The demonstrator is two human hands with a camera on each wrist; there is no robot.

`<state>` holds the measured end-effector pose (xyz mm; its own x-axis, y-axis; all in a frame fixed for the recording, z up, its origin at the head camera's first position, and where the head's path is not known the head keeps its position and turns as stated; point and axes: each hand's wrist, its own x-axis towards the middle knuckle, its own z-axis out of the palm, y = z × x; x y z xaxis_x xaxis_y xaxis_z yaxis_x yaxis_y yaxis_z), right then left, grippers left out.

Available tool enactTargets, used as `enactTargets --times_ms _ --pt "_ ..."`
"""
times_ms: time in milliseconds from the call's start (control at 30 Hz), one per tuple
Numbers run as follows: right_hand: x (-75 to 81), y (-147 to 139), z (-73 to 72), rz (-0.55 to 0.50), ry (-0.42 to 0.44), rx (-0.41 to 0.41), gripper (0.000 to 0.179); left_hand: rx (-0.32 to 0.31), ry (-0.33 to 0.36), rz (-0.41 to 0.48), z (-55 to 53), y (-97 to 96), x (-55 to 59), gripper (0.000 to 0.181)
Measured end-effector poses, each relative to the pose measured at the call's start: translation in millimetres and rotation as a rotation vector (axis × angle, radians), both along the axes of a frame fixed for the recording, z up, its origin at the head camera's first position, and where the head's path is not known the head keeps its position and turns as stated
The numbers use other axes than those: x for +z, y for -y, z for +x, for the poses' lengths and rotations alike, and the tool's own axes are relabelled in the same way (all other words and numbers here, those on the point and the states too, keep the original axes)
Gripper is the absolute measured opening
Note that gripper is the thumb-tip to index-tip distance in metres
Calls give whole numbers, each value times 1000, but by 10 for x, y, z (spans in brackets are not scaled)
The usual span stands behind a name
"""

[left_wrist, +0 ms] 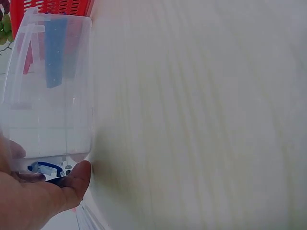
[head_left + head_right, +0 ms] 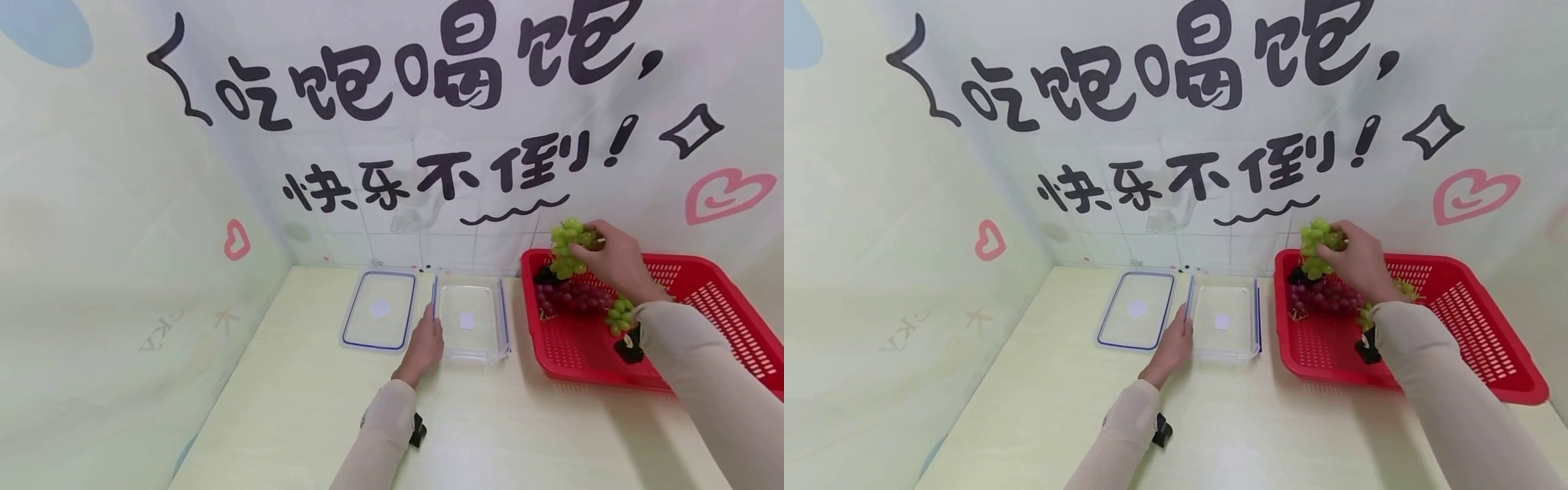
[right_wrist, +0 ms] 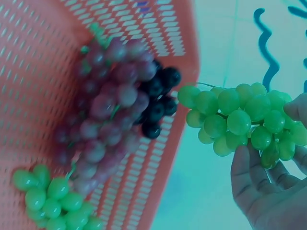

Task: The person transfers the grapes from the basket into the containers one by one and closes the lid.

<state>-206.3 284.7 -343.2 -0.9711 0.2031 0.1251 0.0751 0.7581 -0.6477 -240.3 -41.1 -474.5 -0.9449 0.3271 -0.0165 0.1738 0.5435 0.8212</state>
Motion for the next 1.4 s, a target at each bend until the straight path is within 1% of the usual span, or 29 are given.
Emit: enactTargets --times_ms 100,300,400,500,733,867,1000,1233,1400 --pt "41 78 -31 -21 -13 -7 56 4 -2 0 -20 -11 -1 50" --pt "94 248 -87 -87 -54 -26 52 -2 21 -23 -35 -27 -4 52" --pt "97 331 -122 -120 -66 -17 51 -6 21 -12 -40 -32 -1 52" --pt "86 416 -157 -159 -60 3 50 -7 19 -5 -44 -39 6 51" --pt "17 620 -272 -262 -22 29 48 5 15 -41 -38 -51 0 51" --pt "-19 751 -348 -318 10 42 47 10 25 -35 -31 -42 13 51" --pt "-62 860 -410 -358 53 39 47 9 17 -29 -38 -34 9 51" --pt "-190 1044 -467 -431 128 60 45 12 16 -31 -20 -13 5 51" --pt "-271 1178 -489 -448 200 60 45 5 12 -14 -5 -7 0 51"
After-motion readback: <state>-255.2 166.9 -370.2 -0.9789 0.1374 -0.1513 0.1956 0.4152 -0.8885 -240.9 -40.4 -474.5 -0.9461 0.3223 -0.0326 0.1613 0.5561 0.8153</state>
